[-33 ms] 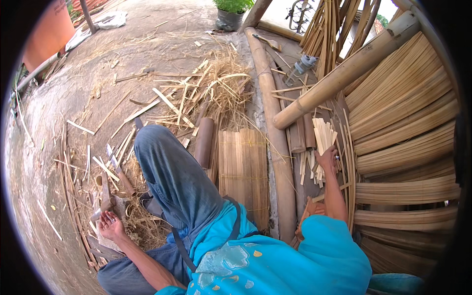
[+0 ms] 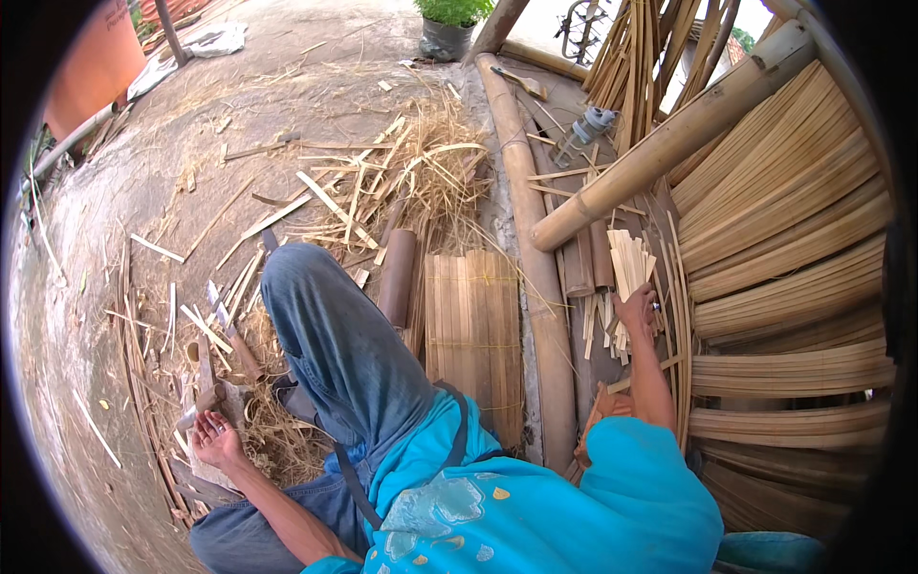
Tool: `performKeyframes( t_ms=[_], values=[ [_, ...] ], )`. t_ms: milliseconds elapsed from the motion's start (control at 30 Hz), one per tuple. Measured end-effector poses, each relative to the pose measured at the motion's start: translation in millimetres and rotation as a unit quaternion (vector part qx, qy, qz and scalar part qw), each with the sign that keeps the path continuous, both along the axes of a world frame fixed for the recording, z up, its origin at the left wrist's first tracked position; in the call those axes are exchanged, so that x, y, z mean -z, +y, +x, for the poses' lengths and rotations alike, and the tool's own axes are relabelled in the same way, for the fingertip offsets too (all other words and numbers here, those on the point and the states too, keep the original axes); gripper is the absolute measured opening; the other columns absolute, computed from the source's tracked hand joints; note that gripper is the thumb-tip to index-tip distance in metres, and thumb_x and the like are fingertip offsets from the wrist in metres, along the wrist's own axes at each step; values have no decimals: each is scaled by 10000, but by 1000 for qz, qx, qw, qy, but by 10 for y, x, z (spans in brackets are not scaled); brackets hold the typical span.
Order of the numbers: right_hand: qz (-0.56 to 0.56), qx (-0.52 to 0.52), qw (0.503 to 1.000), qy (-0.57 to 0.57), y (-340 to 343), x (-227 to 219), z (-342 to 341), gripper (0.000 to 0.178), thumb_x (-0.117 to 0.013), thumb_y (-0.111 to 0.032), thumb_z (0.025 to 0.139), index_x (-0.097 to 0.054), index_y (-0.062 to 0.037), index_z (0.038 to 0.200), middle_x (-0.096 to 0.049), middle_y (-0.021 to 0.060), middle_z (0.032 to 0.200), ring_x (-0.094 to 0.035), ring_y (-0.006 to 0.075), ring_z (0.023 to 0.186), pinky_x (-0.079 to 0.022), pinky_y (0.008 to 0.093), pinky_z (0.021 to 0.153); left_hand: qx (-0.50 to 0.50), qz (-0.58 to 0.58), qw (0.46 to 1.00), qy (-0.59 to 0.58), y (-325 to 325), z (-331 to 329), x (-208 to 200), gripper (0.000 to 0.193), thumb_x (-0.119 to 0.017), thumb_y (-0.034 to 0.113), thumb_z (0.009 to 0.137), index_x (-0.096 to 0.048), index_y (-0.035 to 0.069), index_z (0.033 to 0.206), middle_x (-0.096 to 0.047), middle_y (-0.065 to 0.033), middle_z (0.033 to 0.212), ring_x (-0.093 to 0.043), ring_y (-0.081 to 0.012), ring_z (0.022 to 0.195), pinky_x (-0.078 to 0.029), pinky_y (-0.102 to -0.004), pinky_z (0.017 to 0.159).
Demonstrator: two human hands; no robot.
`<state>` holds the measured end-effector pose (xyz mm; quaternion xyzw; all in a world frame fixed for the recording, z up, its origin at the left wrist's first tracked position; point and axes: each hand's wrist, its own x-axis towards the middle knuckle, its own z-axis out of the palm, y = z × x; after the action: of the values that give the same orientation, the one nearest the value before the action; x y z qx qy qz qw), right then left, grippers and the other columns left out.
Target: The person sits on the ground and uses a machete to split bamboo strips into thinner pieces. They gather the finished strips, stand, and carry them into a covered area, then sit and arrange the strips on the floor.
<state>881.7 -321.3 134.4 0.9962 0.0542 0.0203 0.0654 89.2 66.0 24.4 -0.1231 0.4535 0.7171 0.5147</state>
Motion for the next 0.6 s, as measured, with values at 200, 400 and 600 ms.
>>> performKeyframes(
  t_ms=[200, 400, 600],
  values=[
    [-79, -17, 995, -64, 71, 214, 16, 1119, -811, -437, 813, -167, 77, 1569, -405, 205, 1530, -497, 368, 1356, -456, 478, 1079, 8, 11, 1000, 5, 4, -13, 76, 361, -486, 249, 980, -591, -17, 1201, -661, -147, 1207, -648, -301, 1063, -550, -442, 921],
    [32, -22, 997, 68, 86, -170, -152, 1190, -736, -605, 799, -82, -84, 1645, -192, 238, 1670, -354, 446, 1472, -270, 633, 1179, 5, 24, 1000, -4, 29, 37, 34, 341, -509, 250, 977, -586, -8, 1188, -667, -144, 1182, -648, -307, 1045, -558, -439, 909],
    [90, 0, 995, 31, -79, 121, -131, 1099, -727, -581, 829, -49, -316, 1653, -182, 300, 1652, -351, 511, 1452, -273, 699, 1136, 8, 28, 1000, -2, -10, -33, 53, 322, -506, 253, 983, -586, 3, 1170, -674, -140, 1158, -647, -298, 1031, -559, -435, 898]
  ],
)
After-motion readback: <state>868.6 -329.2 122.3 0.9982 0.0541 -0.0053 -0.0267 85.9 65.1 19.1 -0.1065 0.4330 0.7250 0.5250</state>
